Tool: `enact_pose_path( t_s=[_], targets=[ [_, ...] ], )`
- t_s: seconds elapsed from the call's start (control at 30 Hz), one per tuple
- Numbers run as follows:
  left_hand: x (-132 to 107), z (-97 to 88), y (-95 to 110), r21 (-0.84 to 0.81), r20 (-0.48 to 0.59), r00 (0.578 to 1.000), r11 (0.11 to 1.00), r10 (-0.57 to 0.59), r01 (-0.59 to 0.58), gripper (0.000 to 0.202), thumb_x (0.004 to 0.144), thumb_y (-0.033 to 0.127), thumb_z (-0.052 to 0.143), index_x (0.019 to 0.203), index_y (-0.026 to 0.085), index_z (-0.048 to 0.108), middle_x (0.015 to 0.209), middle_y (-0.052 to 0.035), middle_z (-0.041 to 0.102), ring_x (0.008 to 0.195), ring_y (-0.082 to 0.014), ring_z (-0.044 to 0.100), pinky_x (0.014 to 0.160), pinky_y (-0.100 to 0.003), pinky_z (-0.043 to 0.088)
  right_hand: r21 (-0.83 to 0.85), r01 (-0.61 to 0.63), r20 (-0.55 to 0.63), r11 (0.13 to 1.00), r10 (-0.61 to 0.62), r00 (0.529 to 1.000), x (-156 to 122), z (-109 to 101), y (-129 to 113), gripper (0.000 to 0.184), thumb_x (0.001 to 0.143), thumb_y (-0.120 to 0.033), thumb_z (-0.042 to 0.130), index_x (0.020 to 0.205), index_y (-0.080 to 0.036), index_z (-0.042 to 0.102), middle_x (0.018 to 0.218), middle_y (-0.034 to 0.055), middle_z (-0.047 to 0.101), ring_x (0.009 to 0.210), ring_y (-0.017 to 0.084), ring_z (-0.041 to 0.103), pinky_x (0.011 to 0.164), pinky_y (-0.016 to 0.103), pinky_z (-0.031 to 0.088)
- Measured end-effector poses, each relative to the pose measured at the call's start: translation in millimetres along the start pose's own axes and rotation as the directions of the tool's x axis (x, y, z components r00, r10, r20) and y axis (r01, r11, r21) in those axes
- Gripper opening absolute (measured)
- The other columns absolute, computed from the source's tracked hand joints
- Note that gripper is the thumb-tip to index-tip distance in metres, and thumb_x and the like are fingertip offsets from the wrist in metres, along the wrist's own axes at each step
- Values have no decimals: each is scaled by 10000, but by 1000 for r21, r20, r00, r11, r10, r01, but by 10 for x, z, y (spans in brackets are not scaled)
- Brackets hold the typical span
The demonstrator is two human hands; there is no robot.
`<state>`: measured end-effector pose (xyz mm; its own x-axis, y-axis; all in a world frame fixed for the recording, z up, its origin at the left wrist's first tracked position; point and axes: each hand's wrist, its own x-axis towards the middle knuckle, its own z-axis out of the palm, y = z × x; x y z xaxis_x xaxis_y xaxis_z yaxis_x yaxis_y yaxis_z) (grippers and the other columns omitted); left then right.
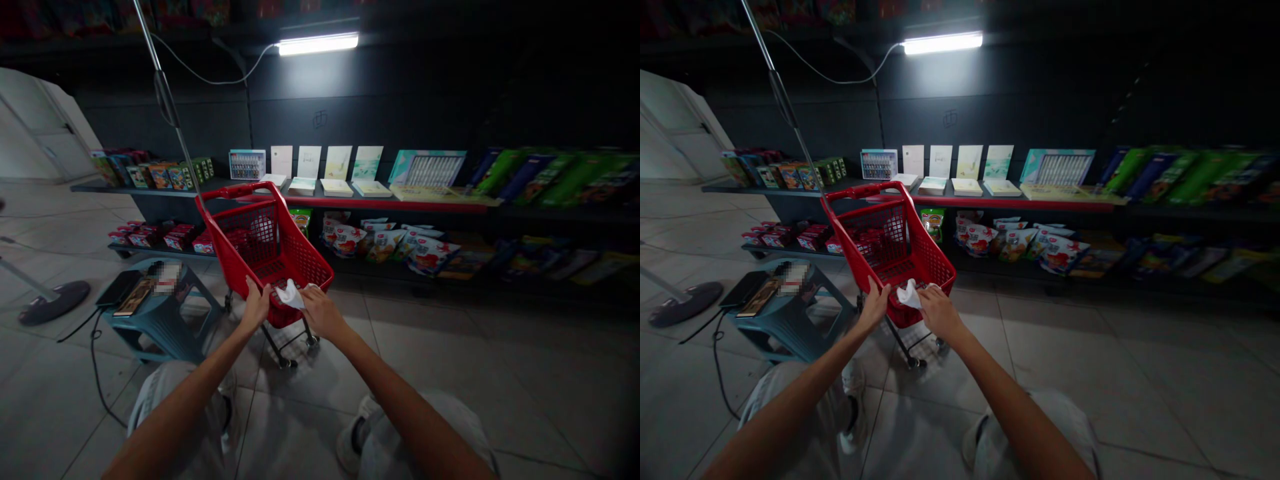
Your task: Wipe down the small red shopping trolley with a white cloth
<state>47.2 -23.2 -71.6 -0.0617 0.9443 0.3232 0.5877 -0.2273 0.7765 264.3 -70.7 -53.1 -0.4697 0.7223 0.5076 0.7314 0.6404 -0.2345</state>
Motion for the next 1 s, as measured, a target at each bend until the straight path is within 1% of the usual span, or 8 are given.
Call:
enact_pose_path(
  t_s=[0.07,0.13,0.3,0.5,0.63,0.77,0.9,1.0],
  targets=[
    [-117,-2,108,55,-19,997,996,77,-76,793,1029,404,419,1667,59,96,1732,-246,137,1620,-323,149,1295,-563,221,-30,-27,-21,999,26,999,-6,14,-17,362,939,-106,506,1270,-103,653,1183,146,687,1115,292,563,1143,494,420],
    [-252,3,207,139,20,975,966,219,-220,753,1015,353,448,1672,127,155,1756,-190,79,1632,-323,22,1296,-616,167,-51,-51,-45,997,49,998,-13,42,-58,384,943,-109,497,1299,-111,642,1180,146,682,1115,300,556,1152,503,408],
    [-411,11,279,213,167,892,868,421,-449,450,1010,198,389,1412,173,587,1699,-138,314,1620,-311,-127,1306,-651,159,-46,-71,-63,996,68,996,-30,83,-114,444,938,-110,497,1365,-129,619,1203,148,676,1133,309,550,1164,508,389],
    [-320,-45,191,245,210,852,817,480,-521,300,1067,235,351,1017,162,638,1652,-124,380,1618,-331,-147,1295,-681,202,-67,-22,17,997,23,1000,-8,-23,22,427,969,-123,486,1376,-117,616,1236,144,679,1158,282,554,1160,472,396],
    [-302,-102,175,299,241,804,747,543,-594,293,1079,258,355,986,178,622,1588,-121,451,1627,-327,-112,1291,-702,222,-75,-10,89,997,17,996,18,-128,74,354,979,-115,488,1292,-108,652,1185,128,695,1137,257,559,1135,422,419],
    [-303,-154,202,318,275,752,681,599,-660,250,1082,244,370,1051,193,613,1489,-116,535,1640,-279,55,1307,-689,215,-65,-32,91,997,38,995,21,-147,78,347,951,-90,508,1261,-108,661,1210,114,697,1147,250,562,1157,403,405],
    [-292,-189,217,301,271,740,676,616,-673,246,1081,226,368,1044,191,609,1426,-115,573,1624,-276,160,1307,-699,210,-87,-69,130,994,80,988,4,-231,273,362,922,-81,512,1241,-110,683,1211,121,706,1180,252,576,1157,407,415],
    [-272,-206,199,281,255,747,693,613,-664,245,1075,237,385,1003,183,614,1441,-116,559,1618,-308,168,1295,-719,224,-130,-189,110,973,203,973,-27,-383,570,479,877,-31,470,1304,-101,673,1330,150,678,1297,253,559,1193,427,398]
  ],
)
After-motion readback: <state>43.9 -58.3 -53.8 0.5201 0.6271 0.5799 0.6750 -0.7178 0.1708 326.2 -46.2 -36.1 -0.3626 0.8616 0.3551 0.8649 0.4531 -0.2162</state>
